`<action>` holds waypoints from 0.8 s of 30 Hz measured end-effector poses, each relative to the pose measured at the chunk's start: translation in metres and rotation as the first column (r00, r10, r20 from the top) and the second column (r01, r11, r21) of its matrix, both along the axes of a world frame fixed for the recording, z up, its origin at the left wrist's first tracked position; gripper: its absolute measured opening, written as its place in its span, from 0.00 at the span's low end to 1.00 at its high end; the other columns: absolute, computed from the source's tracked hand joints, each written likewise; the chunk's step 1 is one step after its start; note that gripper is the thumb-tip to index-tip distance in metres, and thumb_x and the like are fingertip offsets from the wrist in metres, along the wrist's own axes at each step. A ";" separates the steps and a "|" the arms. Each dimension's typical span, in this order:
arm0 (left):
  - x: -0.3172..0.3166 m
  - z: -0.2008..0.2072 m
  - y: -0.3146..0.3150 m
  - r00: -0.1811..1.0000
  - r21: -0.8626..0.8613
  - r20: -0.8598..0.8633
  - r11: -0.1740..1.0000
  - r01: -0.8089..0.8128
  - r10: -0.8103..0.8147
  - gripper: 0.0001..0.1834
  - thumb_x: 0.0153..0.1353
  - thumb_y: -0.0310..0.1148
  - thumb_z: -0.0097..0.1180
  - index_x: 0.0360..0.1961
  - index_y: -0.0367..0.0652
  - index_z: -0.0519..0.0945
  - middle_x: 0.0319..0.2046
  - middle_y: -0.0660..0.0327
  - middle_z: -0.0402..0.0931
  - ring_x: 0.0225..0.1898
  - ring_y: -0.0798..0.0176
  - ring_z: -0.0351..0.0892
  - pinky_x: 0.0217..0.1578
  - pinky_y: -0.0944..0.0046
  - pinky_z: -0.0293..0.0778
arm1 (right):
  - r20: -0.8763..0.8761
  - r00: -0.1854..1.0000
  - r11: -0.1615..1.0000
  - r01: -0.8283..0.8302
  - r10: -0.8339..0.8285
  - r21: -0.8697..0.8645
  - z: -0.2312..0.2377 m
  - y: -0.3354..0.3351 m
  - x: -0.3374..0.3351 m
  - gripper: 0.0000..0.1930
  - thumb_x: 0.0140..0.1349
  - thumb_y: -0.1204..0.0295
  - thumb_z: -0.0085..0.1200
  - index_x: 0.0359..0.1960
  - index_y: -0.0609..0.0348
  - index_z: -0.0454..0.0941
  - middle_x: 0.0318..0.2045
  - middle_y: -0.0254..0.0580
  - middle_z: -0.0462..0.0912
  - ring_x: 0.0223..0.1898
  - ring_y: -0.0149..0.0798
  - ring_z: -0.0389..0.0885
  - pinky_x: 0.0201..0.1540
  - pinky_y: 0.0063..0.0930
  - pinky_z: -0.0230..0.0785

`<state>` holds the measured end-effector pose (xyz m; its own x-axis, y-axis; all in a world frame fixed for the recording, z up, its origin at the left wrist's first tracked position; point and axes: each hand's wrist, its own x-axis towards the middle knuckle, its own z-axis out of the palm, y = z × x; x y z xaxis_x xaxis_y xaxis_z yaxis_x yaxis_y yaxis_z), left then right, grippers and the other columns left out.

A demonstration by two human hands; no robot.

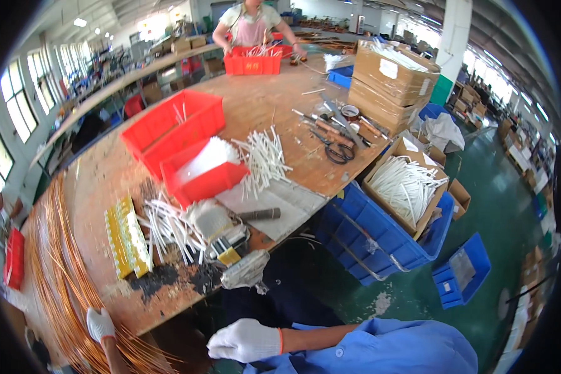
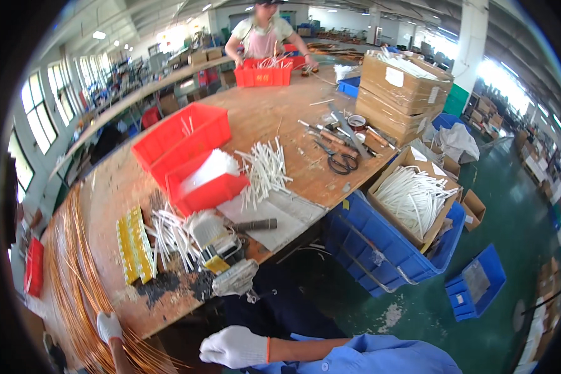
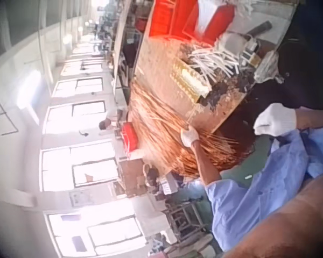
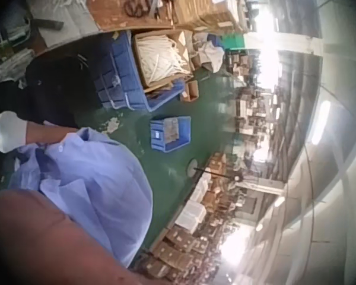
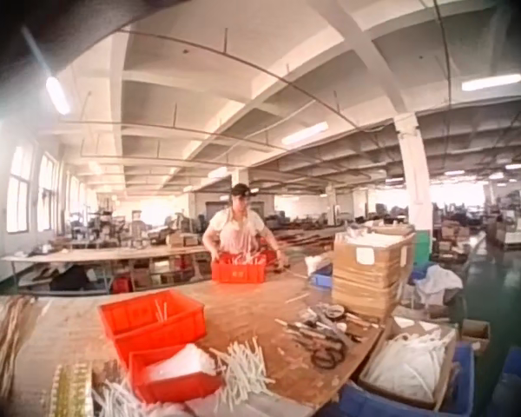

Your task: Assembling small electrical transformers or coils at a workbench.

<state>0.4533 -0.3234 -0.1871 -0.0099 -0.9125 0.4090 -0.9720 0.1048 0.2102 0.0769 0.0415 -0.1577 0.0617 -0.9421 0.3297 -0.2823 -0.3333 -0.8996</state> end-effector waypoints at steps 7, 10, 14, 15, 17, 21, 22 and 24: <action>0.059 0.001 -0.012 0.797 -0.134 -0.596 0.991 0.023 -0.099 0.16 0.64 0.31 0.66 0.22 0.43 0.73 0.18 0.68 0.69 0.17 0.67 0.63 0.22 0.58 0.62 | -0.125 0.990 0.998 -0.057 0.061 0.038 -0.017 0.005 0.013 0.14 0.71 0.52 0.66 0.42 0.46 0.94 0.33 0.43 0.92 0.34 0.50 0.91 0.37 0.50 0.80; -0.009 0.052 0.030 0.455 0.079 -0.890 0.978 0.194 -0.019 0.17 0.69 0.35 0.68 0.26 0.47 0.73 0.17 0.71 0.64 0.14 0.71 0.58 0.16 0.64 0.55 | -0.106 0.993 0.986 -0.040 0.058 0.161 -0.012 0.010 0.009 0.18 0.72 0.52 0.64 0.49 0.51 0.92 0.42 0.50 0.92 0.42 0.55 0.91 0.45 0.50 0.81; -0.134 0.191 0.211 0.305 0.258 -0.951 0.646 0.718 0.041 0.23 0.75 0.50 0.69 0.53 0.40 0.82 0.31 0.62 0.84 0.19 0.70 0.71 0.20 0.68 0.65 | -0.084 0.996 0.999 0.027 -0.025 0.025 0.011 0.005 0.036 0.51 0.63 0.40 0.71 0.78 0.65 0.70 0.70 0.56 0.82 0.70 0.60 0.79 0.71 0.50 0.74; -0.160 0.209 0.247 0.224 0.167 -0.972 0.462 0.871 -0.072 0.17 0.80 0.45 0.63 0.47 0.40 0.81 0.26 0.66 0.75 0.18 0.73 0.69 0.20 0.69 0.63 | -0.010 1.000 0.995 -0.025 0.024 -0.096 0.021 0.003 0.047 0.48 0.65 0.44 0.72 0.78 0.64 0.71 0.67 0.56 0.84 0.70 0.56 0.82 0.72 0.47 0.74; -0.190 0.219 0.267 0.052 0.025 -0.995 0.281 0.960 -0.091 0.20 0.79 0.47 0.65 0.48 0.38 0.81 0.26 0.61 0.79 0.16 0.72 0.69 0.19 0.69 0.63 | 0.474 0.788 0.873 -0.482 0.392 0.080 0.058 0.016 0.047 0.42 0.69 0.50 0.72 0.74 0.68 0.73 0.66 0.54 0.86 0.68 0.49 0.83 0.72 0.41 0.74; -0.231 0.221 0.250 -0.002 -0.022 -0.999 0.428 0.903 -0.047 0.16 0.80 0.46 0.61 0.47 0.42 0.81 0.26 0.65 0.75 0.13 0.75 0.61 0.14 0.71 0.56 | 0.814 0.514 0.766 -0.627 0.270 0.142 0.061 0.062 0.014 0.22 0.75 0.57 0.65 0.59 0.63 0.85 0.55 0.44 0.91 0.56 0.42 0.89 0.61 0.38 0.80; -0.244 0.214 0.245 -0.058 -0.073 -0.997 0.475 0.877 -0.047 0.14 0.83 0.44 0.55 0.46 0.45 0.80 0.24 0.68 0.71 0.12 0.77 0.56 0.11 0.71 0.51 | 0.844 0.523 0.805 -0.547 0.116 0.228 0.064 0.080 -0.004 0.17 0.77 0.59 0.63 0.54 0.60 0.87 0.49 0.42 0.92 0.49 0.39 0.90 0.55 0.37 0.81; -0.253 0.201 0.226 -0.166 -0.057 -0.976 0.573 0.818 0.140 0.14 0.85 0.43 0.54 0.53 0.43 0.80 0.26 0.69 0.72 0.12 0.77 0.56 0.11 0.71 0.51 | 0.697 0.709 0.929 -0.179 -0.106 0.324 0.057 0.108 -0.045 0.11 0.81 0.64 0.61 0.46 0.57 0.91 0.39 0.35 0.94 0.38 0.31 0.91 0.44 0.30 0.82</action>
<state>0.2001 -0.0978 0.0144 -0.5192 -0.8543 -0.0242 0.3629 -0.2460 0.8988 0.0316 0.1491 -0.1009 -0.0127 -0.9986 -0.0509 0.4725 0.0388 -0.8805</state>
